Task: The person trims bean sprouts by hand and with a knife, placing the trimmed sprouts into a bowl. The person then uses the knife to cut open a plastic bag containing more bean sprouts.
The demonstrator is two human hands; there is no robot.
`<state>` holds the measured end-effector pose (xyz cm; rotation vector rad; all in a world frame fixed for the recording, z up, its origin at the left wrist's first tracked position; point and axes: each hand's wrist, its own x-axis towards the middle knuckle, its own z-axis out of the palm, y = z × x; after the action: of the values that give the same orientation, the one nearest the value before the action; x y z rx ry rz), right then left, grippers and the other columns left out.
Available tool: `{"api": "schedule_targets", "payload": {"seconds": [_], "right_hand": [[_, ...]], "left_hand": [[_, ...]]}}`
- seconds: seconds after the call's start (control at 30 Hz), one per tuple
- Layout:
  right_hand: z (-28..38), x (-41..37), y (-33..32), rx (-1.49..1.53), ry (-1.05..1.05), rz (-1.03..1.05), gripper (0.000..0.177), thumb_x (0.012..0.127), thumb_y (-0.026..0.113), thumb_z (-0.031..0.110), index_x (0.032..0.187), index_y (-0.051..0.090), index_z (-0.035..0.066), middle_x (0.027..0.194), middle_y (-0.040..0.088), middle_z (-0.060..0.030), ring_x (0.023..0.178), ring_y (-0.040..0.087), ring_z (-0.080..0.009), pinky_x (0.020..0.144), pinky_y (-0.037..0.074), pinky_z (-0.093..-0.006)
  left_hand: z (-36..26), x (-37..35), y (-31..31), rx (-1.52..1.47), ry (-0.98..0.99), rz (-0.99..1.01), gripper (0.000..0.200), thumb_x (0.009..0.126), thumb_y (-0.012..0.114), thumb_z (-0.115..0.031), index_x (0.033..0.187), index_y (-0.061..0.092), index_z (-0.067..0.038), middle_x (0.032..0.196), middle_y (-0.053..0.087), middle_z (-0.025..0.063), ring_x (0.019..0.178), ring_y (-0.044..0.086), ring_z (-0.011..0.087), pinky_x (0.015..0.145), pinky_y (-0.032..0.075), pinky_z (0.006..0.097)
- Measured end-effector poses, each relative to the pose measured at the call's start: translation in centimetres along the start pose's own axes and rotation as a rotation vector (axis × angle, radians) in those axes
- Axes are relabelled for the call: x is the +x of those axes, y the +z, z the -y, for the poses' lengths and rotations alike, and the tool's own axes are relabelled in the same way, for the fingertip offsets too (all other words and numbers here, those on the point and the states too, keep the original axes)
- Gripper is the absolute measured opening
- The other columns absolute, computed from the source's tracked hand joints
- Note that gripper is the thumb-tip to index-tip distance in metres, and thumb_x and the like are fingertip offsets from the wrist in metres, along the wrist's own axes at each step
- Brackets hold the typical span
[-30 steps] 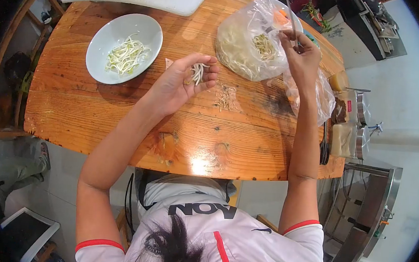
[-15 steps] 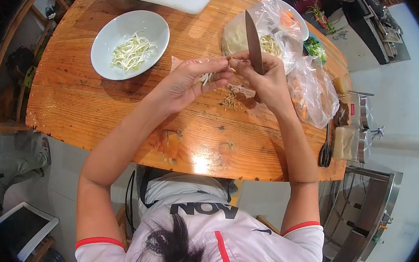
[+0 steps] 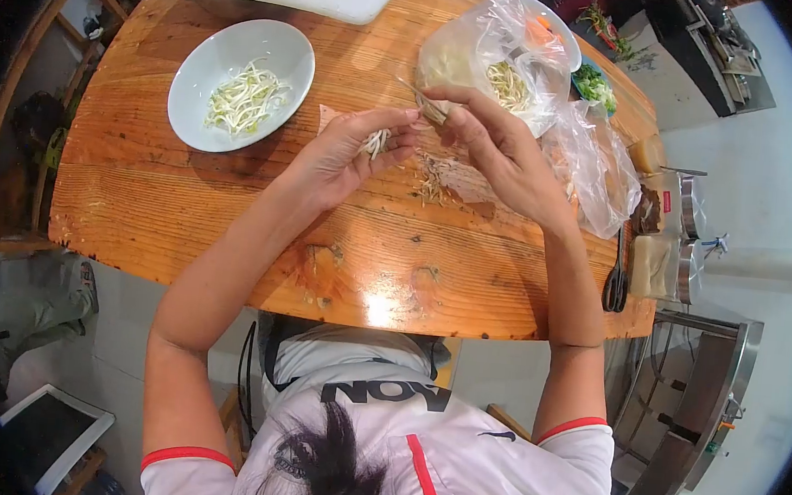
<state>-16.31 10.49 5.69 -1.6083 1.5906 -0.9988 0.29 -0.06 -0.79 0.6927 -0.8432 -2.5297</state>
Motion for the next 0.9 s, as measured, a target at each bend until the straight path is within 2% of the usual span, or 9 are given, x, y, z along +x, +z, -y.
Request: {"api": "schedule_targets", "payload": {"seconds": [0.1, 0.2, 0.7, 0.8, 0.9], "right_hand": [[-1.4, 0.3, 0.4, -0.083, -0.127, -0.018, 0.035, 0.098, 0.045, 0.028, 0.123, 0.054, 0.005, 0.086, 0.056, -0.0016, 0.074, 0.05, -0.0083, 0.067, 0.044, -0.0232], [-0.6, 0.2, 0.4, -0.032, -0.039, -0.028, 0.032, 0.095, 0.05, 0.025, 0.118, 0.056, 0.004, 0.095, 0.064, -0.0135, 0.08, 0.062, -0.0172, 0.074, 0.049, -0.0309], [-0.6, 0.2, 0.6, -0.127, -0.033, -0.052, 0.025, 0.093, 0.054, 0.024, 0.106, 0.057, 0.003, 0.081, 0.061, -0.0129, 0.07, 0.057, -0.0198, 0.068, 0.046, -0.0329], [-1.2, 0.2, 0.8, -0.089, -0.05, -0.057, 0.024, 0.093, 0.054, 0.024, 0.102, 0.057, 0.002, 0.079, 0.06, -0.0122, 0.07, 0.056, -0.0174, 0.067, 0.045, -0.0318], [-1.6, 0.3, 0.7, -0.051, -0.049, -0.017, 0.025, 0.097, 0.049, 0.025, 0.103, 0.055, 0.001, 0.073, 0.052, 0.0005, 0.07, 0.048, -0.0056, 0.06, 0.04, -0.021]], "left_hand": [[-0.1, -0.1, 0.1, -0.014, -0.002, -0.009, 0.022, 0.083, 0.067, -0.014, 0.101, 0.062, -0.002, 0.091, 0.065, 0.0041, 0.082, 0.063, 0.0098, 0.074, 0.055, 0.0222], [0.0, 0.0, 0.1, 0.0, 0.012, -0.001, 0.02, 0.083, 0.067, -0.014, 0.099, 0.062, -0.003, 0.089, 0.066, 0.0036, 0.08, 0.063, 0.0098, 0.072, 0.055, 0.0216], [0.0, -0.1, 0.2, 0.02, -0.03, 0.006, 0.017, 0.084, 0.065, -0.011, 0.098, 0.061, -0.002, 0.085, 0.064, 0.0027, 0.075, 0.062, 0.0087, 0.069, 0.054, 0.0189], [0.4, 0.0, 0.0, 0.049, -0.027, 0.041, 0.018, 0.084, 0.065, -0.012, 0.099, 0.061, -0.002, 0.086, 0.064, 0.0022, 0.076, 0.062, 0.0085, 0.07, 0.054, 0.0195], [0.2, -0.1, 0.1, 0.081, -0.02, 0.082, 0.019, 0.084, 0.065, -0.014, 0.099, 0.061, -0.002, 0.088, 0.064, 0.0022, 0.081, 0.062, 0.0086, 0.074, 0.054, 0.0201]]}}
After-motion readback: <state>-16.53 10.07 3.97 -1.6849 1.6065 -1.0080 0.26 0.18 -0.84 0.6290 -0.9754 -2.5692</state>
